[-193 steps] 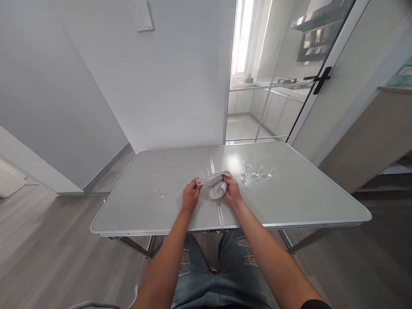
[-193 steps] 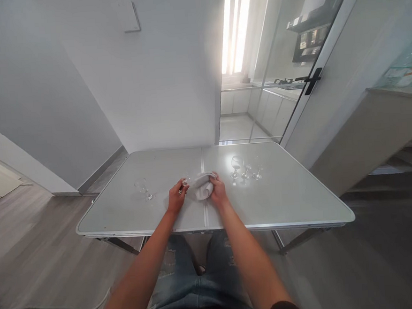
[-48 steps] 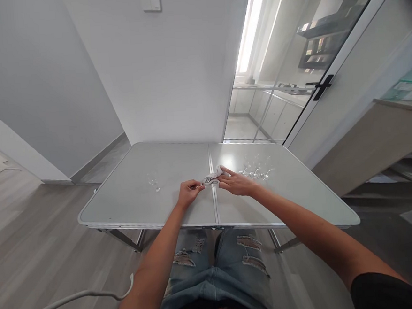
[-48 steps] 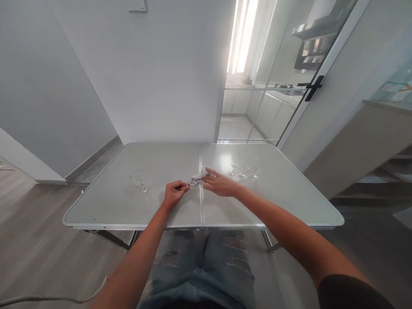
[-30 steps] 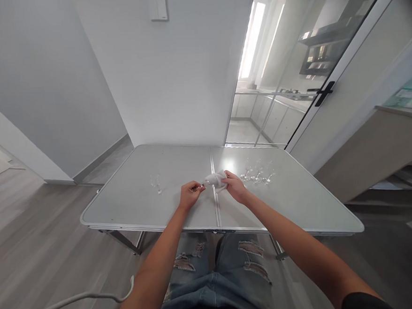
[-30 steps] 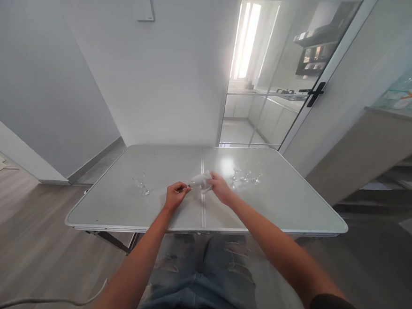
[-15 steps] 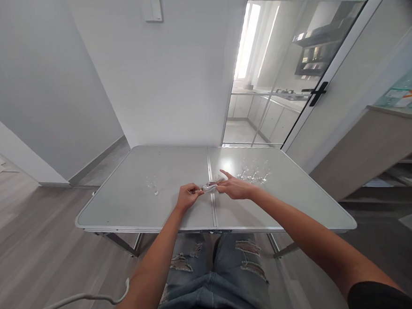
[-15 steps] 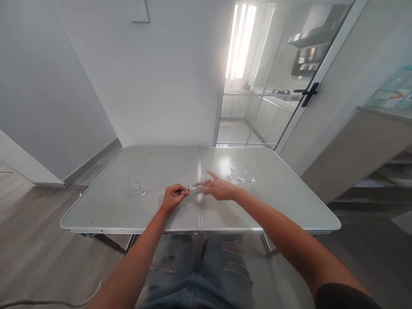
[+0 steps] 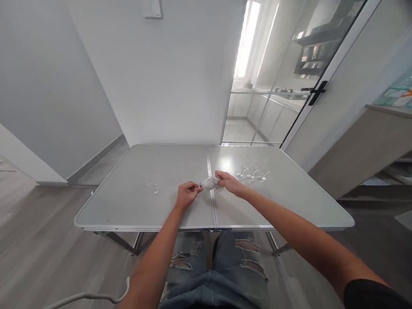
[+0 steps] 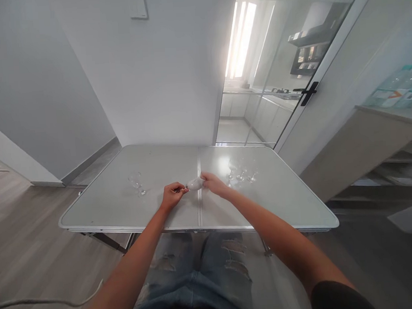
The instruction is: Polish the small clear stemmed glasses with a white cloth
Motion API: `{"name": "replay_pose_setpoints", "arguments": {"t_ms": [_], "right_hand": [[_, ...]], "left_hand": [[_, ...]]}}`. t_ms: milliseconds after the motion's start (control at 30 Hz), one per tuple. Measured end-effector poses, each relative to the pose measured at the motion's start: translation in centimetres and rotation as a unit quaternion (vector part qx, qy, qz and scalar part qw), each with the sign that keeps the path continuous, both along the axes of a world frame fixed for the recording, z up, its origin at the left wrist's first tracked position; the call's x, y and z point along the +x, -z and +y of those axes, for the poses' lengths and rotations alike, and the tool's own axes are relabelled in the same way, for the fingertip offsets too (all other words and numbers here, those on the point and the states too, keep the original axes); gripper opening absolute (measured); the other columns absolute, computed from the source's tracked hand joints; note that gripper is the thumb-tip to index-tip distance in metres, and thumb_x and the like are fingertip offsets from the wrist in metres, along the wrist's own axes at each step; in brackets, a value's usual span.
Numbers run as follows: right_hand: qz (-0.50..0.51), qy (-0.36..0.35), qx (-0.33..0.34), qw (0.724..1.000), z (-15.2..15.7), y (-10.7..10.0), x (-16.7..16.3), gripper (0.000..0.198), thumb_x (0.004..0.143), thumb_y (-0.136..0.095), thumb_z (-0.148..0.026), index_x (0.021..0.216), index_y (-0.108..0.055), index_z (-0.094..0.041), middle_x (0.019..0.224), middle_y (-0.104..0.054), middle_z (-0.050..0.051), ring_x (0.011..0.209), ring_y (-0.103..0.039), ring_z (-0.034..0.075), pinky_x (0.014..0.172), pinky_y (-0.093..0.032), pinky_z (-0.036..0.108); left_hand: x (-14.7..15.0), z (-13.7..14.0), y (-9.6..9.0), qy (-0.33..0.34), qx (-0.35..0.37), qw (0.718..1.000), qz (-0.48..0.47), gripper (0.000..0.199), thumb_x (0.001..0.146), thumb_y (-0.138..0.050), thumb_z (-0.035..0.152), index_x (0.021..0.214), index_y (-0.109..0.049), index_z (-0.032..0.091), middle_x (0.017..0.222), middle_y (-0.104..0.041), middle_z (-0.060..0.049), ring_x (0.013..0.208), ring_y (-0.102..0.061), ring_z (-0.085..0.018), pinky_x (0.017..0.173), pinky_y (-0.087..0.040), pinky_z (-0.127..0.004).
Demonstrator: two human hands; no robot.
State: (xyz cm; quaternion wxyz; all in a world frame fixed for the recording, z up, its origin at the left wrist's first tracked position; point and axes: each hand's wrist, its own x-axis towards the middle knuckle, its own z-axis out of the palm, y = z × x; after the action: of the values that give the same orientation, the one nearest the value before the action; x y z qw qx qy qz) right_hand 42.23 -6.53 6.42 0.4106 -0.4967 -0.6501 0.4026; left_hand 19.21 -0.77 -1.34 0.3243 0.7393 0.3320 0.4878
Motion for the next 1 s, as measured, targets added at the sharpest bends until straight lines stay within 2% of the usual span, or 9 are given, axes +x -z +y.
{"name": "replay_pose_setpoints", "arguments": {"t_ms": [167, 367, 467, 600, 700, 767, 867, 933, 1000], "right_hand": [[0.258, 0.039, -0.116, 0.958, 0.1, -1.0, -0.7, 0.022, 0.064, -0.063, -0.019, 0.074, -0.043, -0.022, 0.073, -0.045, -0.003, 0.065, -0.044, 0.014, 0.061, -0.037, 0.028], [0.308, 0.107, -0.067, 0.943, -0.6, 0.3, -2.2, 0.023, 0.068, -0.065, -0.026, 0.085, -0.048, -0.023, 0.082, -0.054, 0.001, 0.075, -0.051, 0.017, 0.066, -0.044, 0.030], [0.219, 0.104, -0.001, 0.970, -1.1, 0.8, -2.6, 0.017, 0.075, -0.060, -0.027, 0.079, -0.045, -0.023, 0.076, -0.047, -0.002, 0.071, -0.045, 0.015, 0.065, -0.039, 0.027], [-0.027, 0.035, 0.105, 0.993, -0.8, 0.6, -0.8, 0.019, 0.077, -0.049, -0.015, 0.068, -0.034, -0.023, 0.066, -0.037, -0.004, 0.063, -0.036, 0.014, 0.062, -0.031, 0.027], [-0.230, -0.075, 0.200, 0.949, -0.3, 0.1, 1.3, 0.020, 0.077, -0.042, -0.004, 0.069, -0.042, -0.022, 0.069, -0.052, -0.002, 0.070, -0.050, 0.016, 0.075, -0.041, 0.033], [-0.331, -0.126, 0.270, 0.895, -0.2, -0.2, 2.3, 0.025, 0.080, -0.042, 0.000, 0.077, -0.052, -0.022, 0.090, -0.067, 0.004, 0.092, -0.061, 0.021, 0.094, -0.042, 0.040], [-0.404, -0.132, 0.346, 0.837, -0.4, 0.3, 2.9, 0.029, 0.085, -0.044, 0.001, 0.090, -0.059, -0.022, 0.122, -0.069, 0.011, 0.124, -0.057, 0.025, 0.110, -0.034, 0.048], [-0.405, -0.105, 0.355, 0.836, -0.7, 1.0, 2.6, 0.028, 0.085, -0.044, 0.000, 0.092, -0.060, -0.023, 0.123, -0.069, 0.011, 0.125, -0.057, 0.024, 0.112, -0.032, 0.049], [-0.370, -0.067, 0.327, 0.867, -0.9, 1.8, 1.9, 0.027, 0.084, -0.043, 0.000, 0.086, -0.058, -0.023, 0.109, -0.071, 0.009, 0.110, -0.062, 0.023, 0.108, -0.036, 0.047]], "left_hand": [[0.0, -0.1, -0.3, -0.013, -0.001, 1.000, -0.023, 0.026, 0.080, -0.076, 0.041, 0.069, -0.068, 0.019, 0.062, -0.060, 0.001, 0.057, -0.047, -0.011, 0.057, -0.037, -0.025], [0.0, 0.0, -0.2, -0.047, 0.004, 0.998, -0.029, 0.025, 0.080, -0.075, 0.041, 0.071, -0.070, 0.019, 0.067, -0.066, -0.001, 0.059, -0.051, -0.012, 0.059, -0.040, -0.026], [-0.1, 0.0, -0.2, -0.045, -0.001, 0.998, -0.034, 0.025, 0.081, -0.075, 0.041, 0.070, -0.070, 0.019, 0.067, -0.065, -0.001, 0.059, -0.050, -0.011, 0.058, -0.040, -0.026], [-0.1, 0.1, -0.2, -0.038, -0.001, 0.999, -0.039, 0.023, 0.078, -0.078, 0.039, 0.070, -0.070, 0.019, 0.067, -0.064, 0.000, 0.059, -0.049, -0.011, 0.058, -0.039, -0.026], [-0.1, 0.1, -0.2, -0.034, 0.006, 0.999, -0.030, 0.021, 0.077, -0.079, 0.037, 0.069, -0.070, 0.019, 0.065, -0.062, 0.001, 0.058, -0.048, -0.011, 0.057, -0.037, -0.026], [0.0, 0.1, -0.2, -0.029, 0.006, 0.999, -0.028, 0.022, 0.077, -0.079, 0.037, 0.068, -0.070, 0.019, 0.064, -0.061, 0.001, 0.058, -0.048, -0.011, 0.058, -0.037, -0.026], [0.0, 0.1, -0.3, -0.029, 0.000, 0.999, -0.029, 0.023, 0.077, -0.079, 0.039, 0.069, -0.071, 0.019, 0.065, -0.062, 0.000, 0.058, -0.048, -0.011, 0.057, -0.037, -0.026], [0.0, 0.1, -0.3, -0.032, -0.003, 0.999, -0.027, 0.023, 0.077, -0.079, 0.040, 0.069, -0.071, 0.019, 0.064, -0.062, 0.000, 0.058, -0.048, -0.011, 0.057, -0.037, -0.026], [0.0, 0.2, -0.3, -0.033, -0.003, 0.999, -0.024, 0.024, 0.077, -0.079, 0.040, 0.068, -0.070, 0.019, 0.064, -0.062, 0.000, 0.058, -0.048, -0.011, 0.057, -0.038, -0.026]]}}
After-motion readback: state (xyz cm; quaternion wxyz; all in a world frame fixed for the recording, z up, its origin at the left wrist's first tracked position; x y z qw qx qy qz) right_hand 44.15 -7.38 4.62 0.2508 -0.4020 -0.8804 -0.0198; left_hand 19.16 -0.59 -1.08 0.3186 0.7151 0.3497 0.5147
